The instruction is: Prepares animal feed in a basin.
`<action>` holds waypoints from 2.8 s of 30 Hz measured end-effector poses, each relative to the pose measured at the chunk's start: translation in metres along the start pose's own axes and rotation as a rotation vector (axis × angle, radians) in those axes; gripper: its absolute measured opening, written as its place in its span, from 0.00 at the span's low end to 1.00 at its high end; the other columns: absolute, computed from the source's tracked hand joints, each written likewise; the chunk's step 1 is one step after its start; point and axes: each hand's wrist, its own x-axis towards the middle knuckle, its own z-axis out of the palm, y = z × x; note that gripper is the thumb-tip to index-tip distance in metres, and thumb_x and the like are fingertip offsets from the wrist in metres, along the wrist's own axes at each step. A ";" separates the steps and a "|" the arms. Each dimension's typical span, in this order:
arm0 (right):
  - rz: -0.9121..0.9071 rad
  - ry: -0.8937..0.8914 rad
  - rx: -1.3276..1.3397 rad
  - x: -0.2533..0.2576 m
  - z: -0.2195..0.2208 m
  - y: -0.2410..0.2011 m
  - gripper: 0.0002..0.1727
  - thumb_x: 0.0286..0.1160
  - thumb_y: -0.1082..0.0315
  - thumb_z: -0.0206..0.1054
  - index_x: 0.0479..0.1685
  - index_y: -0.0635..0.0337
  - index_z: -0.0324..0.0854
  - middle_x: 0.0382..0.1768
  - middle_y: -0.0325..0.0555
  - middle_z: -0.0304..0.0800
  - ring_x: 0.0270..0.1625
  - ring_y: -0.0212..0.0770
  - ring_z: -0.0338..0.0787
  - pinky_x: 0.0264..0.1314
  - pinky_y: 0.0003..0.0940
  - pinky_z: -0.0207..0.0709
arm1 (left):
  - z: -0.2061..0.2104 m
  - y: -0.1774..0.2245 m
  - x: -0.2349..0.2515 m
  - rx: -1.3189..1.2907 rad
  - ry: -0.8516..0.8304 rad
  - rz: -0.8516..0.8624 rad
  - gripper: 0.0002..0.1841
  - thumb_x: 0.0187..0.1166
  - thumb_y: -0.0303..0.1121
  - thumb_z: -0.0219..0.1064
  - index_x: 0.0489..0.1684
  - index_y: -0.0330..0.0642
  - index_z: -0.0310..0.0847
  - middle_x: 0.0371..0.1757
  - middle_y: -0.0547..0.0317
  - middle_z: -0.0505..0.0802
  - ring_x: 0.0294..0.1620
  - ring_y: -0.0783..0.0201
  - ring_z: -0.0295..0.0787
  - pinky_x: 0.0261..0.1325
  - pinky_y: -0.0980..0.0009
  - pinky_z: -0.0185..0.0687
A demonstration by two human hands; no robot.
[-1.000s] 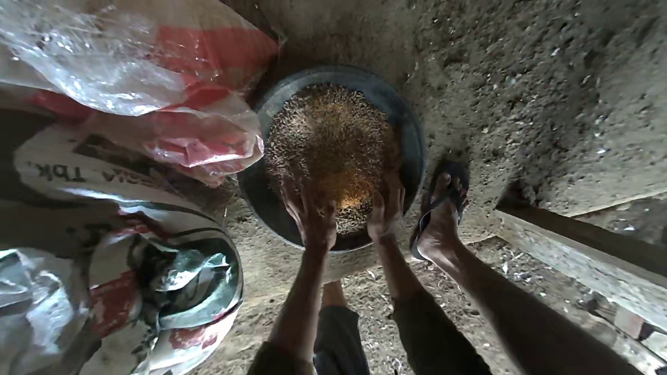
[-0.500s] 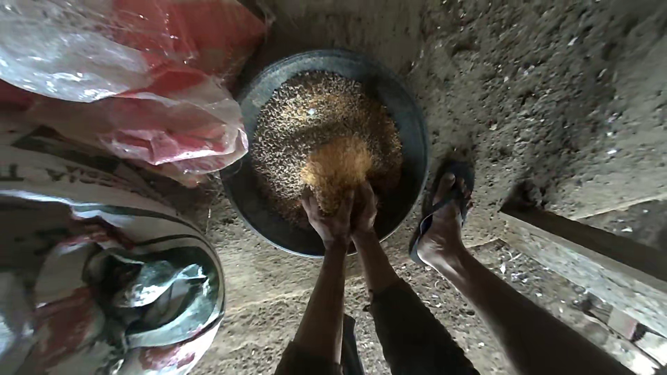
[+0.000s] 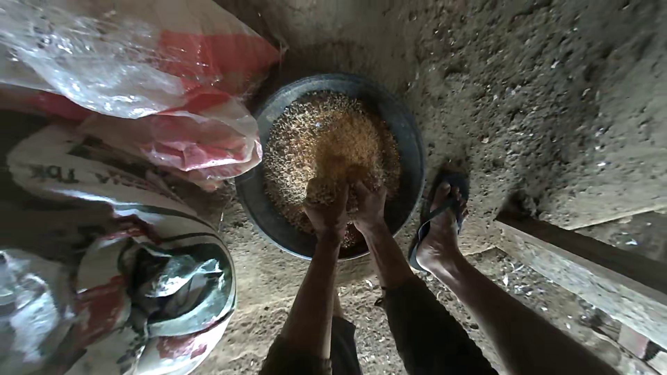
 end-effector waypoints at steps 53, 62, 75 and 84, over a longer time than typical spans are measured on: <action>-0.022 -0.184 -0.468 0.012 0.008 -0.032 0.21 0.72 0.68 0.75 0.64 0.55 0.79 0.48 0.39 0.91 0.48 0.28 0.90 0.51 0.32 0.87 | -0.007 0.015 0.025 0.100 -0.145 -0.254 0.20 0.83 0.30 0.68 0.71 0.38 0.73 0.54 0.57 0.88 0.51 0.73 0.85 0.56 0.73 0.83; -0.292 -0.562 -1.232 0.032 0.015 -0.073 0.28 0.69 0.52 0.76 0.66 0.60 0.86 0.52 0.56 0.94 0.57 0.54 0.93 0.61 0.61 0.82 | -0.041 0.054 0.058 0.901 -0.637 -0.112 0.22 0.85 0.44 0.64 0.70 0.38 0.80 0.55 0.32 0.90 0.56 0.34 0.89 0.57 0.32 0.79; -0.743 -0.718 -1.151 0.144 0.030 -0.068 0.23 0.83 0.60 0.57 0.70 0.59 0.84 0.80 0.53 0.78 0.83 0.48 0.76 0.84 0.45 0.69 | -0.001 0.022 0.140 0.881 -0.559 0.452 0.31 0.88 0.45 0.54 0.91 0.45 0.60 0.94 0.43 0.58 0.95 0.49 0.48 0.93 0.55 0.45; -0.516 -0.602 -0.590 0.131 0.027 -0.010 0.25 0.84 0.63 0.48 0.69 0.68 0.82 0.68 0.56 0.88 0.70 0.39 0.87 0.75 0.39 0.78 | 0.021 -0.027 0.113 0.496 -0.231 0.284 0.38 0.76 0.60 0.65 0.81 0.45 0.74 0.81 0.45 0.78 0.83 0.53 0.71 0.84 0.54 0.64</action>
